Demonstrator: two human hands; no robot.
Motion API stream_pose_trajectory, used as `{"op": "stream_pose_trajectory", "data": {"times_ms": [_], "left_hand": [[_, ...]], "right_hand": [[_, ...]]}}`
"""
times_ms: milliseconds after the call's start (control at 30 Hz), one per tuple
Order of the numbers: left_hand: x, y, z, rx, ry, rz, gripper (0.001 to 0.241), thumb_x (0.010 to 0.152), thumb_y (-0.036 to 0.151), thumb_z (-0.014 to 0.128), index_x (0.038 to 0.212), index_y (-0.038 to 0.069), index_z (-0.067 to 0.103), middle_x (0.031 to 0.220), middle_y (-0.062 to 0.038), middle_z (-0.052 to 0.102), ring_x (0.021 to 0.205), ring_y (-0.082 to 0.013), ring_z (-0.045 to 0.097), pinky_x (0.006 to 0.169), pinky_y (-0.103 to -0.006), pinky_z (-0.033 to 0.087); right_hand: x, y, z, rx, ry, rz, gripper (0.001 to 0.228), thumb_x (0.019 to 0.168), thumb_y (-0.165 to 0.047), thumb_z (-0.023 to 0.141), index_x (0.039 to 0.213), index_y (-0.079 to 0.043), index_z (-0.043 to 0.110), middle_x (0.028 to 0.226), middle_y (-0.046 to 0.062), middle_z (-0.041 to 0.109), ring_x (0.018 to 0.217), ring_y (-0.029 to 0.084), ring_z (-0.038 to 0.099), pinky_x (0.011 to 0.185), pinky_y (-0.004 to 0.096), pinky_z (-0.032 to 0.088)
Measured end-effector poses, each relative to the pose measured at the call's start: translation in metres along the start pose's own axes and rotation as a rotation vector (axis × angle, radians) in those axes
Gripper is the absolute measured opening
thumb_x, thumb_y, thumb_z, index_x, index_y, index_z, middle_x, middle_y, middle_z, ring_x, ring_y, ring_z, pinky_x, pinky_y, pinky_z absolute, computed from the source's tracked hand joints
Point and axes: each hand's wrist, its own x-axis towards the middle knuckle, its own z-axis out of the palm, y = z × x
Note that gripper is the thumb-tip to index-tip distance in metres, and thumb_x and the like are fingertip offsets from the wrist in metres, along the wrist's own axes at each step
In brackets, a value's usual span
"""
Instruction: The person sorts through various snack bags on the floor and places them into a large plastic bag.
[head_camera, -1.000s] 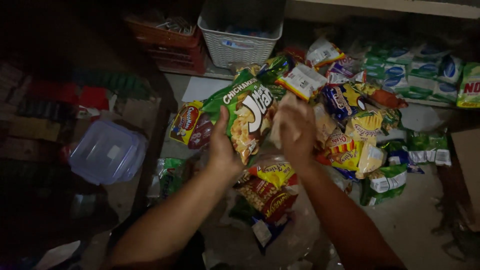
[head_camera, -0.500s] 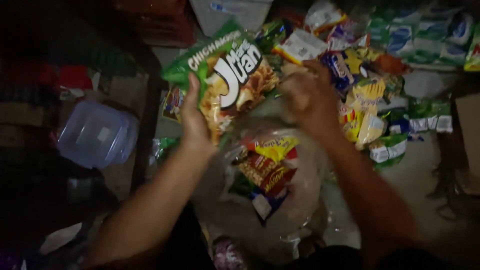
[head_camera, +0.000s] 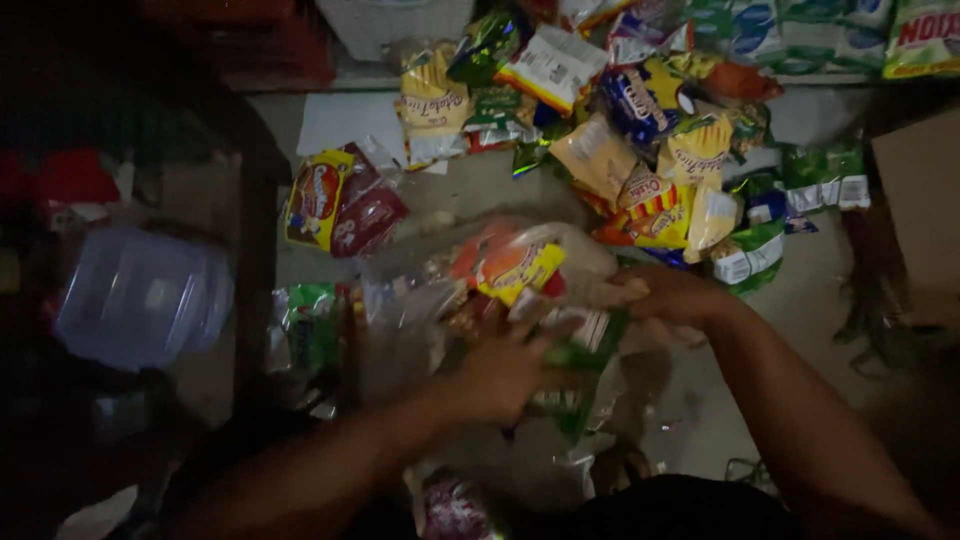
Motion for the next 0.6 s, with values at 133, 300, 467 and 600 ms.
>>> {"op": "stream_pose_trajectory", "data": {"times_ms": [133, 300, 467, 600], "left_hand": [[0.001, -0.013, 0.024, 0.223, 0.002, 0.001, 0.060, 0.067, 0.031, 0.081, 0.123, 0.046, 0.069, 0.164, -0.007, 0.029, 0.152, -0.0466, 0.017, 0.104, -0.0864, 0.014], [0.010, -0.025, -0.008, 0.293, -0.246, -0.411, 0.076, 0.068, 0.041, 0.084, 0.138, 0.045, 0.056, 0.170, -0.009, 0.015, 0.151, -0.0503, 0.006, 0.105, -0.0846, 0.014], [0.021, -0.034, -0.044, 0.016, -0.197, -0.581, 0.106, 0.065, 0.051, 0.089, 0.155, 0.038, 0.034, 0.168, -0.016, 0.011, 0.150, -0.0500, 0.005, 0.105, -0.0784, 0.017], [0.006, -0.074, -0.049, -0.374, 0.096, -0.682, 0.080, 0.078, 0.056, 0.073, 0.146, 0.022, 0.049, 0.144, -0.019, 0.053, 0.134, -0.0413, 0.048, 0.109, -0.0557, 0.040]], "right_hand": [[-0.018, 0.023, -0.019, 0.266, 0.031, -0.090, 0.070, 0.074, -0.010, 0.073, 0.142, -0.006, 0.058, 0.138, 0.014, 0.066, 0.124, 0.028, 0.064, 0.098, 0.043, 0.054], [-0.038, -0.010, -0.023, 0.427, 0.116, -0.223, 0.074, 0.070, -0.015, 0.074, 0.142, -0.007, 0.058, 0.132, 0.014, 0.068, 0.116, 0.028, 0.067, 0.094, 0.043, 0.055], [-0.071, -0.048, -0.030, 0.597, 0.239, -0.340, 0.079, 0.066, -0.021, 0.074, 0.143, -0.009, 0.058, 0.125, 0.014, 0.071, 0.107, 0.028, 0.070, 0.089, 0.043, 0.057], [-0.066, 0.004, -0.052, 0.708, 0.195, -0.522, 0.067, 0.077, -0.021, 0.078, 0.137, 0.001, 0.058, 0.128, 0.016, 0.068, 0.112, 0.029, 0.069, 0.093, 0.044, 0.057]]}}
